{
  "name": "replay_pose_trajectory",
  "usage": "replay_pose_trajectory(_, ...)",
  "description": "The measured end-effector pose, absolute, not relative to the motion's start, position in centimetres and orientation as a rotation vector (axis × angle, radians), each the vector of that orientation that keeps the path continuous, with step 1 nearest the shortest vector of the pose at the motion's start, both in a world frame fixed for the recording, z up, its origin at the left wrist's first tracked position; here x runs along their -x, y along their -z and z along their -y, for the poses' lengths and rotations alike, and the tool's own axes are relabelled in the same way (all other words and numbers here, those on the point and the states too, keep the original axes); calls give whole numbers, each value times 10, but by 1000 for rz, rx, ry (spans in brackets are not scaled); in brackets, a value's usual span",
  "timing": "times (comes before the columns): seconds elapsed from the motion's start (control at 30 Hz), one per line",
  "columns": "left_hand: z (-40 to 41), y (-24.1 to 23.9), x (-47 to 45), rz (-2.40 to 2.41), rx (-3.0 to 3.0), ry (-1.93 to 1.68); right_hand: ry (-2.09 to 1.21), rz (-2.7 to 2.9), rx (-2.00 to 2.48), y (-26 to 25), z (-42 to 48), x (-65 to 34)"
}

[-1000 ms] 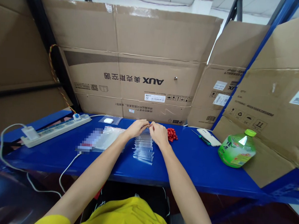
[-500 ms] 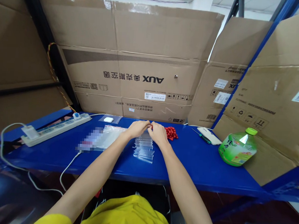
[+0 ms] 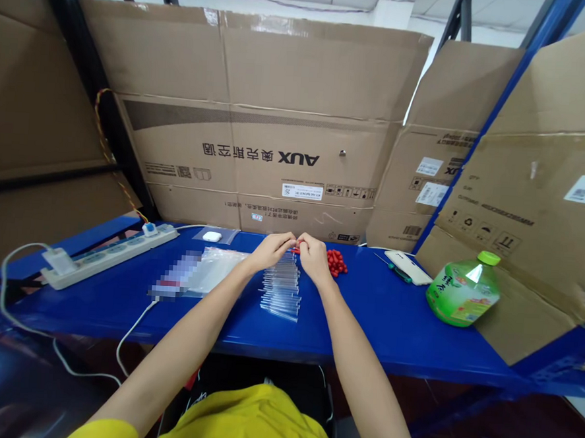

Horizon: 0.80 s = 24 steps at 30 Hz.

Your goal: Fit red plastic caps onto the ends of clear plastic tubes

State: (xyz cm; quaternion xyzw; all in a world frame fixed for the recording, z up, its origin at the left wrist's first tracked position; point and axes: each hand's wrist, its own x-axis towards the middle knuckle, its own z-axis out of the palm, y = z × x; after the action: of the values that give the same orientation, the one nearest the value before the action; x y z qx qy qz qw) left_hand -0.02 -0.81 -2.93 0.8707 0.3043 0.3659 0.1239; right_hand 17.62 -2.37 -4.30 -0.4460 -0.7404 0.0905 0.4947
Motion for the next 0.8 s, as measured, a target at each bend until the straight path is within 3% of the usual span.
replay_pose_trajectory(0.17, 18, 23, -7, -646, -2264, -1121, -587, 1629, 845, 36, 23, -184)
replay_pose_trajectory(0.43, 23, 18, -16, -573, -2103, -1212, -787, 1434, 608, 23, 22, -196)
replay_pose_trajectory(0.53, 12, 21, -5, -685, -2173, -1307, -670, 1374, 696, 22, 16, -217)
replay_pose_trajectory(0.8, -10, 51, 9, -1254, -2636, -742, 13, 1818, 1284, 34, 15, -229)
